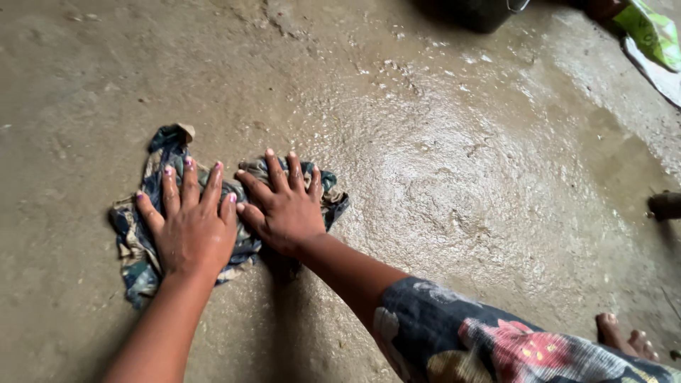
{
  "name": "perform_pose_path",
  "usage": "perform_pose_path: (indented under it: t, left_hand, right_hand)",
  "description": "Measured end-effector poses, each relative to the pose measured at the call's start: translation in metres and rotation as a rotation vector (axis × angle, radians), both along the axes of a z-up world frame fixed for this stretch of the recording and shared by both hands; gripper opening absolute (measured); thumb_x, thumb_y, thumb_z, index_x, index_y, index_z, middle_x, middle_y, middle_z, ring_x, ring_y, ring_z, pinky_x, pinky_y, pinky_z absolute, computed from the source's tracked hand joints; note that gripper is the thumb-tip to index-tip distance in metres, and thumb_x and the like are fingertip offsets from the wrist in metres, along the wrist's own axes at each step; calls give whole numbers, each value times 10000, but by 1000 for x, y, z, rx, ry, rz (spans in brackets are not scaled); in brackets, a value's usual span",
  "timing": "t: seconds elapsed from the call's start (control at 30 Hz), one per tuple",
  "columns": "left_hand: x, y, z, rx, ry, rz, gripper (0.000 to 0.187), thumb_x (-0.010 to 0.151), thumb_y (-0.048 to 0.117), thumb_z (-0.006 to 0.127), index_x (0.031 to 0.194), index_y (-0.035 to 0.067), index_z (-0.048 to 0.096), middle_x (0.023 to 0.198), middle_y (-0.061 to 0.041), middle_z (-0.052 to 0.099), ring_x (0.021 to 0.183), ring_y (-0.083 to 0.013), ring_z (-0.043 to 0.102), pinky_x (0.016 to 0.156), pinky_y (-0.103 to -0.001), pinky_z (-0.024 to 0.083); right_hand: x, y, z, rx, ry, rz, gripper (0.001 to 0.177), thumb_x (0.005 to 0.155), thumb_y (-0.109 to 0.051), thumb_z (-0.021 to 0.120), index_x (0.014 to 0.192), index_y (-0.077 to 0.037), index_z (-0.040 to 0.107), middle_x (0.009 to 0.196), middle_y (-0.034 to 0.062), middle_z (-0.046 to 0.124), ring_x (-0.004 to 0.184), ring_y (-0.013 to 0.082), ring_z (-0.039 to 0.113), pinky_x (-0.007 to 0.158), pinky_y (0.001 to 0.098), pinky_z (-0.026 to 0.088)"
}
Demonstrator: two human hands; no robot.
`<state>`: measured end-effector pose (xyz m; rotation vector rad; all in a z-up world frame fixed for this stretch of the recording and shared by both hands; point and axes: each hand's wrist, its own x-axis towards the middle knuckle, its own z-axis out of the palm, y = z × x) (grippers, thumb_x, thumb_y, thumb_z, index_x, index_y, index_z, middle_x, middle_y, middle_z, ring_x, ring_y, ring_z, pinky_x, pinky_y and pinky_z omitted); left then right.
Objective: The person wipes a wet concrete floor using a patterned cloth. They dip the cloth into a metal bucket of water, wring it out, and then scrub the floor with both hands.
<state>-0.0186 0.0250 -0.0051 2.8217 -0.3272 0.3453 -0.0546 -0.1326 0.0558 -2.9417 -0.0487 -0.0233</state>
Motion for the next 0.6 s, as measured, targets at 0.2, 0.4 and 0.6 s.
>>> perform_pose_path:
  t: [0.2,0.4,0.6]
  left_hand:
    - [-30,35,1,7,-5,79,619,1006,554,355,1592,352,352,1685,-38,276,1559,-313,179,1197,-670,31]
    - [-71,60,-4,-83,19,279,647,1010,560,355,1603,302,342,1706,-104,232,1578,-358,142,1205,-685,15]
    - [-67,49,-11,-91,23,330,665,987,533,351,1597,272,314,1704,-113,167,1566,-403,63,1147,-746,-50]
  right_hand:
    - [-13,29,3,15,15,77,624,985,-606,429,1563,-382,362,1703,124,150,1564,432,43,1189,699,-20]
    - [-23,52,0,29,0,291,630,982,-587,421,1575,-387,347,1719,107,161,1570,418,57,1194,682,-5]
    - [-14,39,1,23,-8,340,627,986,-610,411,1577,-411,353,1721,75,191,1584,384,103,1222,662,25]
